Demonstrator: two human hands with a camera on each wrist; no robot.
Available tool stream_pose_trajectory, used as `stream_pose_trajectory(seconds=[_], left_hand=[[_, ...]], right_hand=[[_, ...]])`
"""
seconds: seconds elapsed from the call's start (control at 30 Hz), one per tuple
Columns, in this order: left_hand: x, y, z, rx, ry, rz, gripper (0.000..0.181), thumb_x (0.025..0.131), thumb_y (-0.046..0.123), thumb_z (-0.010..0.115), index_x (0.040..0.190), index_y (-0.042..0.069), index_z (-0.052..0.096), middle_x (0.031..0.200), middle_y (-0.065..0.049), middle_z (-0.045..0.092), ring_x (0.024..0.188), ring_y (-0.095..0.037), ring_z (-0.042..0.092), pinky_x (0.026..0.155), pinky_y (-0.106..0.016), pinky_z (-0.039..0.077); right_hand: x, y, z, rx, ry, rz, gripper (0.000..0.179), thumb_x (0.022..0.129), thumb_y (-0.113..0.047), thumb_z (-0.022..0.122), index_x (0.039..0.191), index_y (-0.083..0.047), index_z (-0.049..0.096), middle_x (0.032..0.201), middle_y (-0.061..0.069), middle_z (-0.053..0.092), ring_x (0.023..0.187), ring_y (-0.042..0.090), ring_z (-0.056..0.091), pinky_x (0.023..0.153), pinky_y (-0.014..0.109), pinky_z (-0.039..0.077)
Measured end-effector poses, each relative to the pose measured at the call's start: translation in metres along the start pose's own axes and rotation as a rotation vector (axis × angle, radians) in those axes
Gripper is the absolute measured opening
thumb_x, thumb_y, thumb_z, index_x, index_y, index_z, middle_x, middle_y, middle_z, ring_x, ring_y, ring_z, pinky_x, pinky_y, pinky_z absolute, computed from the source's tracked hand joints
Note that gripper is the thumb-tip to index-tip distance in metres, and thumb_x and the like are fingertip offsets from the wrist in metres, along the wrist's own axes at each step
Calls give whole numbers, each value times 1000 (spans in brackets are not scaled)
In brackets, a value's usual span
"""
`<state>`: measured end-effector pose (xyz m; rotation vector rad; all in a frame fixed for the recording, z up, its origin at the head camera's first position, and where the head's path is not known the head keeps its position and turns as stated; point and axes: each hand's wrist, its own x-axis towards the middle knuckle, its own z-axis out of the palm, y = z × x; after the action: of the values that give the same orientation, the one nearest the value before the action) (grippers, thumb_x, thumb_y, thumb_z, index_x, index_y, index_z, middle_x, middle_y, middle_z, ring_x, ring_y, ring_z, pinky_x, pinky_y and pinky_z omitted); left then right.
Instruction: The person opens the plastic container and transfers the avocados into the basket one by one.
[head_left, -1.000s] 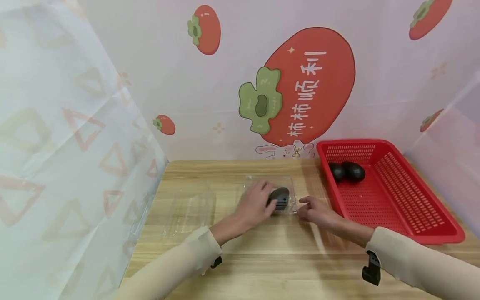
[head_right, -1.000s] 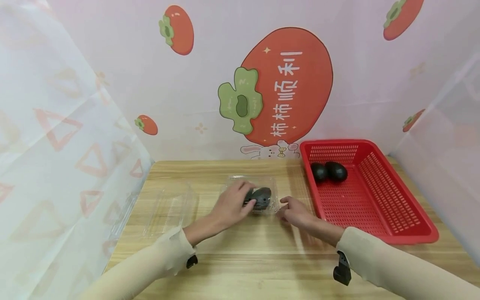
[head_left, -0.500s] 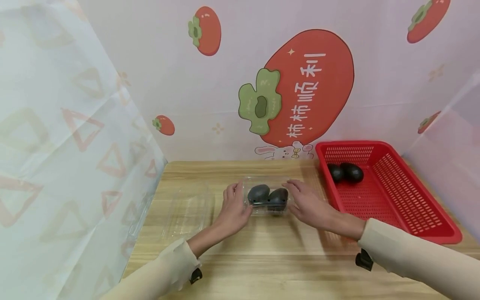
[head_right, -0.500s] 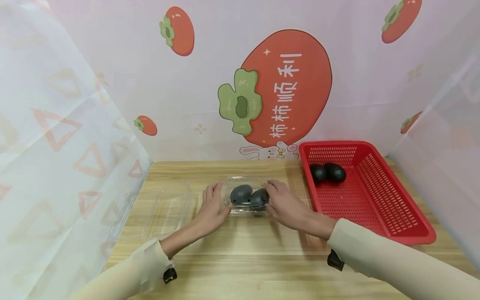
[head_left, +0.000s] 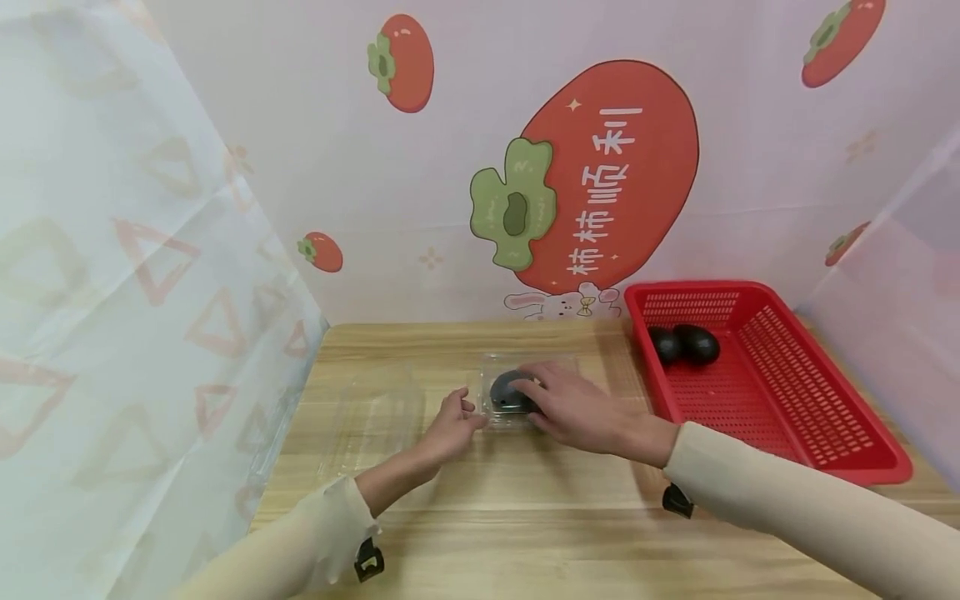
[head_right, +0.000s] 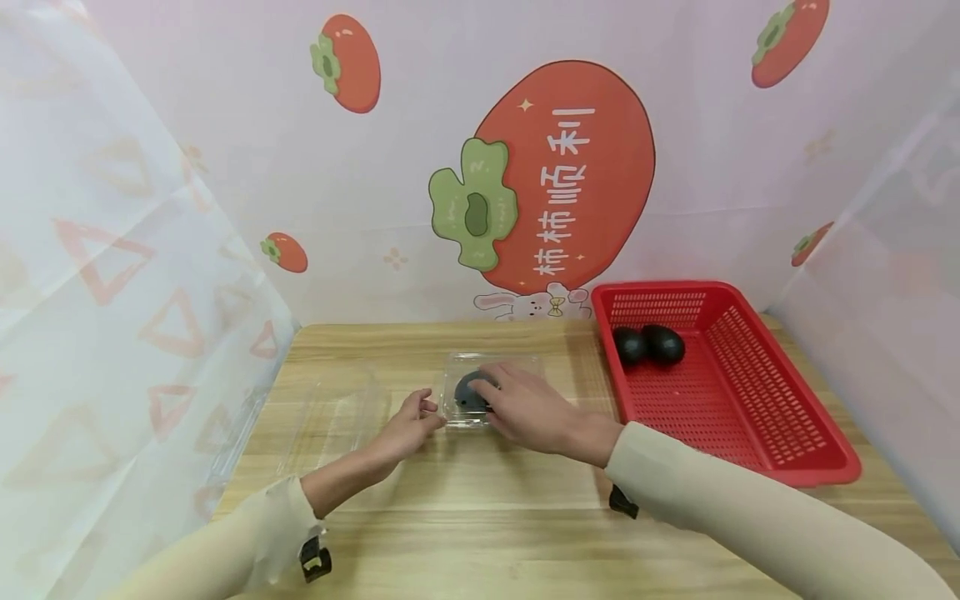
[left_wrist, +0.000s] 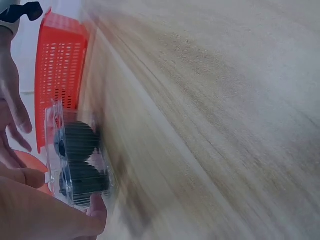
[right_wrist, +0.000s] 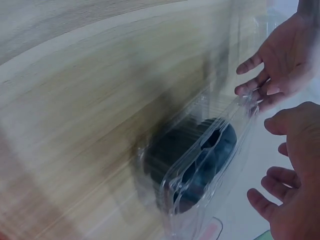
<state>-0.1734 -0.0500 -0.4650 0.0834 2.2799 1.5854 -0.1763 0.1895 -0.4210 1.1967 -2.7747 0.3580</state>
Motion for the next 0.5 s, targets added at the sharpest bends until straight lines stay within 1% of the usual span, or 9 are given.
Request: stream_pose_trajectory(seconds=[0.1, 0.23, 0.33, 0.47, 0.5], left_hand=[[-2, -1, -3, -69, -40, -52, 69, 101, 11, 59, 158, -12, 25, 128, -19, 53, 115, -33, 57, 100, -50, 49], [-4, -5, -5, -163, -80, -100, 60, 100, 9, 56, 151, -12, 31, 113, -14, 57, 98, -26, 56, 93, -44, 49], [-3, -7, -6, -222, -96, -131, 49, 101, 9, 54, 143, -10, 38, 110, -13, 56, 96, -24, 55, 87, -39, 48], [-1, -10, -9, -278, -128, -160, 31, 106, 7, 50, 133, -9, 48, 113, -13, 57, 100, -23, 57, 83, -34, 51], [0, -11, -9, -284, -141, -165, 29, 107, 8, 49, 130, -8, 50, 112, -12, 58, 99, -22, 58, 82, -33, 51]], right_hand=[[8, -4, 4, -27, 4, -47, 52, 94, -21, 83, 140, -7, 65, 145, 17, 61, 135, 32, 58, 110, 50, 52], [16, -9, 11, -66, 15, -82, 46, 95, -17, 81, 138, -8, 67, 142, 14, 63, 133, 29, 59, 107, 48, 54], [20, -11, 16, -74, 14, -99, 44, 95, -15, 80, 137, -9, 69, 141, 12, 63, 133, 28, 59, 106, 47, 55], [24, -12, 23, -75, 26, -124, 43, 94, -15, 82, 135, -10, 70, 140, 12, 64, 133, 28, 61, 107, 47, 54], [25, -12, 25, -76, 33, -129, 43, 93, -15, 82, 134, -10, 71, 140, 13, 64, 132, 29, 61, 107, 47, 54]])
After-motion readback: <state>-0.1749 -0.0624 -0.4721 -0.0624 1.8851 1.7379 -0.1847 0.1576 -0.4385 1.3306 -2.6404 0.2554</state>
